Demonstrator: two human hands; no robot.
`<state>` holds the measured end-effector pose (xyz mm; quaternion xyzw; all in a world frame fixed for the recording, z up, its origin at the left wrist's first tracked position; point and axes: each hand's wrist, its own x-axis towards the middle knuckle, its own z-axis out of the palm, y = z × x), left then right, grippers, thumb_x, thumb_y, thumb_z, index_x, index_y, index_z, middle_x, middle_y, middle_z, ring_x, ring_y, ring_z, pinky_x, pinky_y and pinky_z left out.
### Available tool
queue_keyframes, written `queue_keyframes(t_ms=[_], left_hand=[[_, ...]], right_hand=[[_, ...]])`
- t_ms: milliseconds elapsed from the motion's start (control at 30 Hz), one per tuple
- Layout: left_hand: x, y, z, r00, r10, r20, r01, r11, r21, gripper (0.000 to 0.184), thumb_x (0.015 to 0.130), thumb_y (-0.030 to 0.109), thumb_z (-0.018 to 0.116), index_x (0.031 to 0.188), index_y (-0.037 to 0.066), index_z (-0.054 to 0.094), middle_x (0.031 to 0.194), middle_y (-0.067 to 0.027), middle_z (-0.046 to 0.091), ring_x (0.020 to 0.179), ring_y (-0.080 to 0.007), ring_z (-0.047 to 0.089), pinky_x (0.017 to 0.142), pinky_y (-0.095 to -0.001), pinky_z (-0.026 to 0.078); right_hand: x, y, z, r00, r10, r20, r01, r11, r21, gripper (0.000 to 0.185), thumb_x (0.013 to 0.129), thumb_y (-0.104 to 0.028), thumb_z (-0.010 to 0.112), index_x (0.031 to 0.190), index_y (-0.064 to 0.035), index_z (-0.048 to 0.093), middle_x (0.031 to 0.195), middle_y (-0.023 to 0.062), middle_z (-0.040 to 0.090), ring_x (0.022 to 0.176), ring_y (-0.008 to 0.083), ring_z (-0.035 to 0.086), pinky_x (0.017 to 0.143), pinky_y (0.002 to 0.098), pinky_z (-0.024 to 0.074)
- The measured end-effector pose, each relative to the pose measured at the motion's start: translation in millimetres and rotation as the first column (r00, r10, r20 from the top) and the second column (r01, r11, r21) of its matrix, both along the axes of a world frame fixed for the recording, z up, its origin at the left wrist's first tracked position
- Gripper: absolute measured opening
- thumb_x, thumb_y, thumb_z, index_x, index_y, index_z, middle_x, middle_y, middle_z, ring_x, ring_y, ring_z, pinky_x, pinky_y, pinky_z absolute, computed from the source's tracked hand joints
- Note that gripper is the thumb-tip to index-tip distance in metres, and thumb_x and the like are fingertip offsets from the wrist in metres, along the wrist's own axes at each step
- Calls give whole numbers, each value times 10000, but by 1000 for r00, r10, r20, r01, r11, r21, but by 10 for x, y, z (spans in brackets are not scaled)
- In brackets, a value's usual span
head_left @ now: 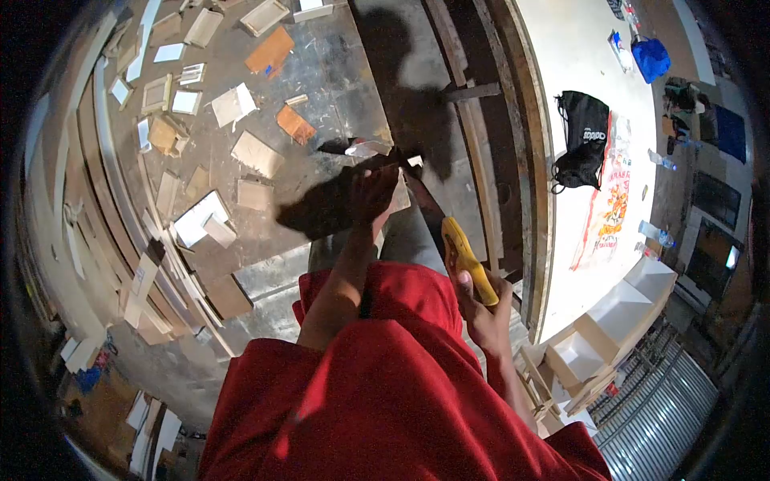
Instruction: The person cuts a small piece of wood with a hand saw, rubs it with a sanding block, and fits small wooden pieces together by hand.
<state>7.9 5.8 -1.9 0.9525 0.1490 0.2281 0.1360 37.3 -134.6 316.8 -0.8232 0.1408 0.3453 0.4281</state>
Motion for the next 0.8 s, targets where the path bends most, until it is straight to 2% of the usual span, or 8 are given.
queue_keyframes(t_ms=[167,233,300,400,500,600,733,800], left_hand=[[58,91,198,996,-87,2,86,978,-188,490,737,83,664,1220,136,597,1169,-67,581,1047,-311,546,887,-486,445],[101,111,190,995,-102,5,101,968,-231,484,736,86,665,1213,140,599,1163,-61,579,1047,-312,542,878,-484,448],[37,32,167,998,-21,-61,11,987,-160,494,729,94,672,1213,150,594,1166,-63,578,1056,-315,534,873,-481,446],[-27,-37,-238,985,-53,-166,57,998,20,518,744,96,670,1249,164,577,1187,-64,587,1065,-304,537,890,-487,440],[-10,-45,-381,998,-52,41,59,979,-195,510,749,95,664,1247,172,585,1197,-58,596,1071,-292,539,904,-489,432],[17,-28,190,997,65,39,-64,998,-13,479,747,83,661,1215,169,610,1193,-55,601,1074,-285,540,908,-480,426],[-13,1,-147,987,-97,-130,104,993,51,461,746,80,666,1199,153,622,1196,-55,604,1082,-287,540,920,-491,425],[0,20,-15,995,-87,-56,72,969,-238,462,751,65,660,1205,136,618,1198,-46,602,1087,-281,539,916,-490,431]], right_hand=[[101,34,-119,983,153,101,-153,988,-14,477,917,-383,685,1033,79,645,824,64,628,754,126,536,714,301,473],[116,-14,56,979,198,-45,-200,979,-47,508,911,-415,687,1019,79,640,816,59,629,748,121,532,715,297,471],[36,-96,69,999,28,-39,-27,999,27,496,915,-404,687,1002,81,630,812,59,630,741,111,520,702,292,466],[63,32,-50,997,75,-9,-75,997,-29,476,928,-392,673,1001,77,634,842,61,646,771,101,541,700,288,472],[84,95,91,990,139,29,-138,989,-45,452,941,-378,658,991,72,638,838,57,648,786,98,554,714,287,476],[-47,-36,-62,999,3,48,-3,1000,1,417,950,-345,651,971,71,640,765,31,609,730,88,499,656,284,446],[70,107,-7,992,124,19,-125,992,18,406,934,-332,676,1005,66,642,786,28,616,727,94,507,648,280,442],[85,91,-51,993,109,45,-110,994,22,389,934,-319,677,1006,62,645,780,37,616,727,96,515,646,278,442]])
